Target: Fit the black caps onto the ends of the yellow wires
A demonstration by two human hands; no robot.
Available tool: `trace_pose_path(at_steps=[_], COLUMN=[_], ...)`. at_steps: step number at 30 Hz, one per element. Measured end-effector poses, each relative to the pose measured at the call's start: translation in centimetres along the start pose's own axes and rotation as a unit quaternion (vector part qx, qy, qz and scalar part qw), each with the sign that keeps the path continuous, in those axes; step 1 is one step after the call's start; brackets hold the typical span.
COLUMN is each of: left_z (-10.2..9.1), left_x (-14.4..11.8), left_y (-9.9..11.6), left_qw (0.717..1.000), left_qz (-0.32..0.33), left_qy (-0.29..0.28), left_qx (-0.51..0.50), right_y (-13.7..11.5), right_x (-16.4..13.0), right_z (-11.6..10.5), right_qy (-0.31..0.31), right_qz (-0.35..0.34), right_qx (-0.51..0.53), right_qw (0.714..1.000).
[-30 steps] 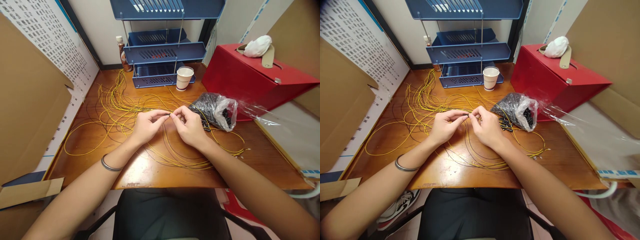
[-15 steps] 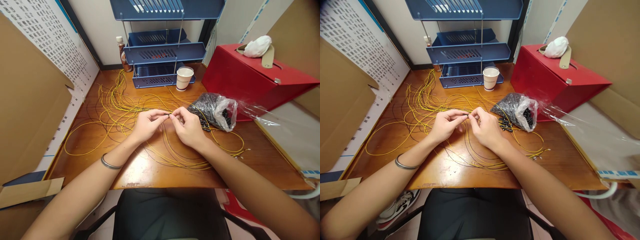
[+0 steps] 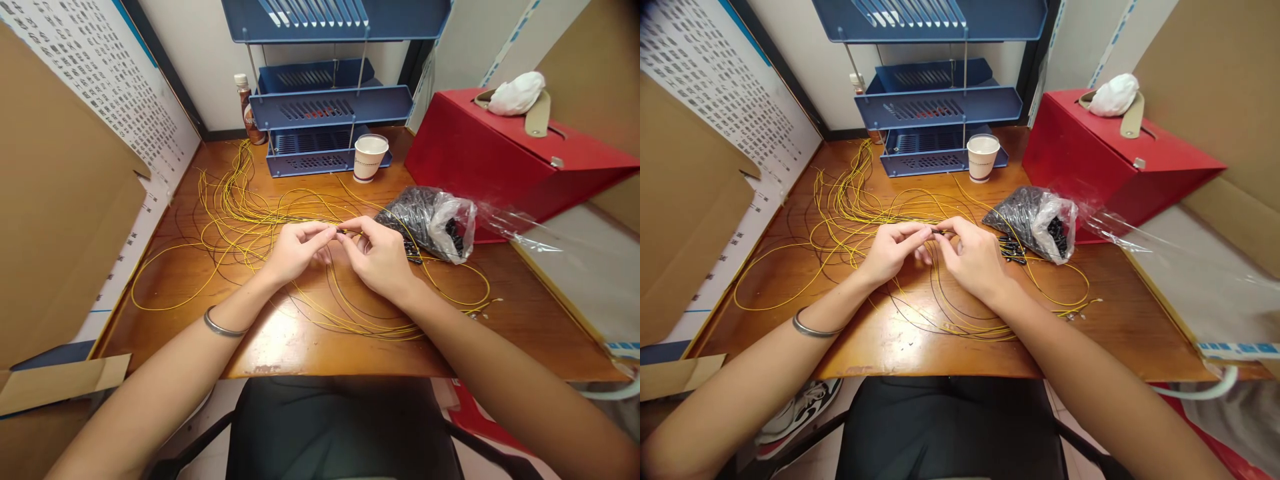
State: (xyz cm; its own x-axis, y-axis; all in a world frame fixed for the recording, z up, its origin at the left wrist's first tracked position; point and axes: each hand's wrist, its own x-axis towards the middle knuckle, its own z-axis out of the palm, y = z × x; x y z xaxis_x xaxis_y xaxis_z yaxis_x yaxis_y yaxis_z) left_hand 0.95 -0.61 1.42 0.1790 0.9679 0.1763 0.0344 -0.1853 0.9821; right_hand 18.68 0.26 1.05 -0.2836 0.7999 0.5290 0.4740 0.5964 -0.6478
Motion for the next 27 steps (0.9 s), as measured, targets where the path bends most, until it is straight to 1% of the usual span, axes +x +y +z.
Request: trace_pose_path(at_steps=[3,9,15,19,21,25,26,27], left_z=[0.1,0.1,0.0,-0.2,-0.6,-1.4,-1.5,-1.5], left_x=[0.0,0.2,0.3,0.5,0.7,1.2,1.2,1.2], left_y=[-0.2,-0.4,-0.4,-0.4,-0.4,-0.7,-0.8,-0.8], left_qw=[1.0,0.997,0.996,0.994,0.989,0.972,0.97,0.971], left_qz=[0.004,0.015,0.011,0.015,0.028,0.058,0.061,0.061], left_qy=[0.013,0.072,0.088,0.109,0.137,0.22,0.227,0.223], left_qx=[0.017,0.025,0.019,0.024,0.036,0.061,0.062,0.06], right_y=[0.1,0.3,0.1,0.1,0.2,0.5,0.6,0.6], right_x=[0.0,0.0,0.0,0.0,0.0,0.0,0.0,0.0], right_z=[0.0,0.0,-0.1,-0.1,-0.2,-0.1,0.0,0.0], right_qy=[-0.005,-0.01,-0.018,-0.021,-0.027,-0.03,-0.026,-0.02], right_qz=[-0.012,-0.007,0.009,0.019,0.025,0.032,0.03,0.027], right_qx=[-0.014,-0.034,-0.043,-0.05,-0.058,-0.061,-0.06,-0.059], right_qw=[1.0,0.999,0.999,0.998,0.998,0.997,0.997,0.998])
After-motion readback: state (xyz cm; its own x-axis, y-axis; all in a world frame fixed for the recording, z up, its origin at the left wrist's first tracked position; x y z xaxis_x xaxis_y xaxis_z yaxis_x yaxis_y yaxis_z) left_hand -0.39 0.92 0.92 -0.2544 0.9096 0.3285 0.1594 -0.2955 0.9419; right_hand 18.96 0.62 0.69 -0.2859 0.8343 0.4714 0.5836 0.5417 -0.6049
